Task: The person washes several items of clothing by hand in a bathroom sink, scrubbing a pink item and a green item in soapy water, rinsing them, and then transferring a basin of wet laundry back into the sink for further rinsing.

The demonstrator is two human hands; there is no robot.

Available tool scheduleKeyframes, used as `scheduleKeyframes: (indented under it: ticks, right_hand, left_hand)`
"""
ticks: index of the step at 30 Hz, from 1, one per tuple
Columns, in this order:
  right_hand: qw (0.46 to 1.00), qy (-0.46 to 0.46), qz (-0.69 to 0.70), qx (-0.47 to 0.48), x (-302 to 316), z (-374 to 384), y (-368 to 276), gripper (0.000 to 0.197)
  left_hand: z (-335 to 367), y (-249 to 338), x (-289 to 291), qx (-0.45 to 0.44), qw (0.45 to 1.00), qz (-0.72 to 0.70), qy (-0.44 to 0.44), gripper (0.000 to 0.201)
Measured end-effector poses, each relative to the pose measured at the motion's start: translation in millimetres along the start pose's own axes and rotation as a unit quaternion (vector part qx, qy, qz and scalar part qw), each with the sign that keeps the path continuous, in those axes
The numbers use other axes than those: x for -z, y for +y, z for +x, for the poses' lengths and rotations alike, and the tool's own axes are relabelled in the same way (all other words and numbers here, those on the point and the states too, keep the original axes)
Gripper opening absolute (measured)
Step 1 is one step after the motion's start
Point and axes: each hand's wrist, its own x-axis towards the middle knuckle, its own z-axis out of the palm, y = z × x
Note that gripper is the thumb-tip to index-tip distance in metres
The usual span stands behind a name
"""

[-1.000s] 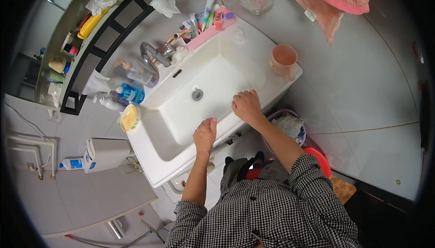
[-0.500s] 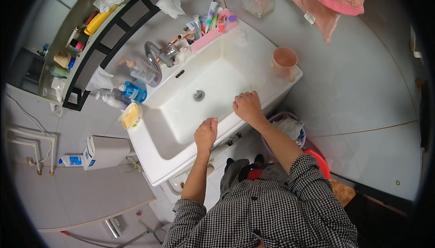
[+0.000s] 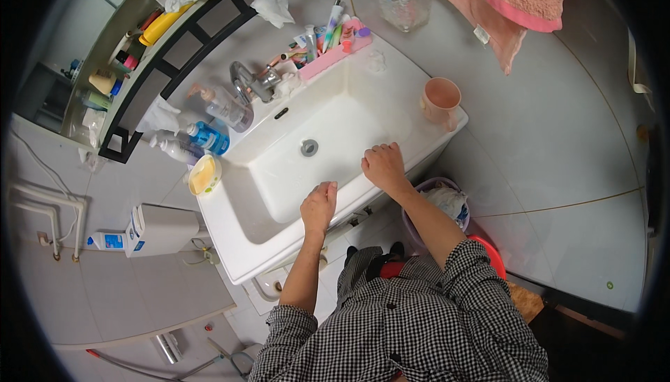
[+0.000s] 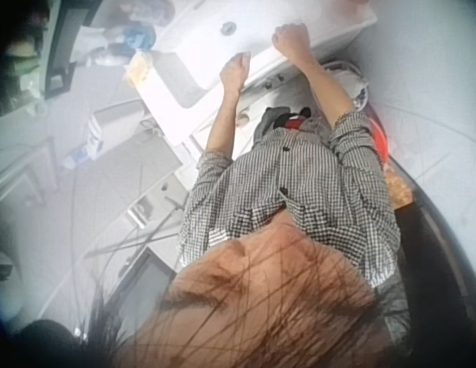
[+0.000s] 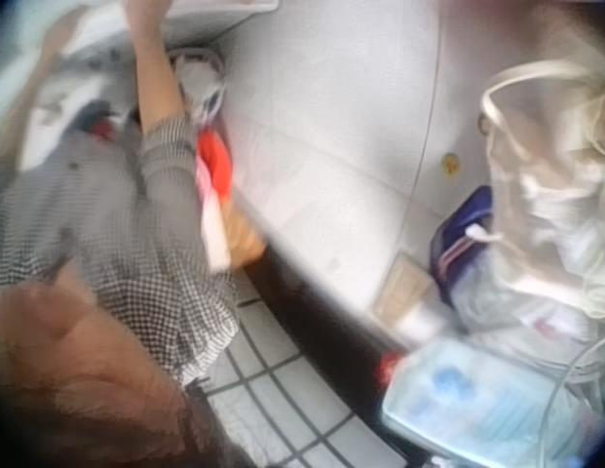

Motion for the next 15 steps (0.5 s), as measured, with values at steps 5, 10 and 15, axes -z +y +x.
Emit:
scheduleKeyframes:
  ticks: [5, 10, 15]
  right_hand:
    - [1.0, -0.004, -0.008, 0.0, -1.4, 0.3, 1.7, 0.014]
    - [1.0, -0.007, -0.009, -0.001, -0.4, 0.6, 0.1, 0.014]
    - [1.0, -0.015, -0.011, -0.005, -3.8, -0.2, 4.2, 0.014]
  left_hand:
    - [1.1, 2.7, 0.6, 0.007, 1.0, 0.0, -0.001, 0.03]
    - [0.9, 1.2, 0.6, 0.015, 1.0, -0.004, -0.001, 0.031]
    - [1.1, 4.3, 0.9, 0.017, 1.0, -0.004, -0.006, 0.031]
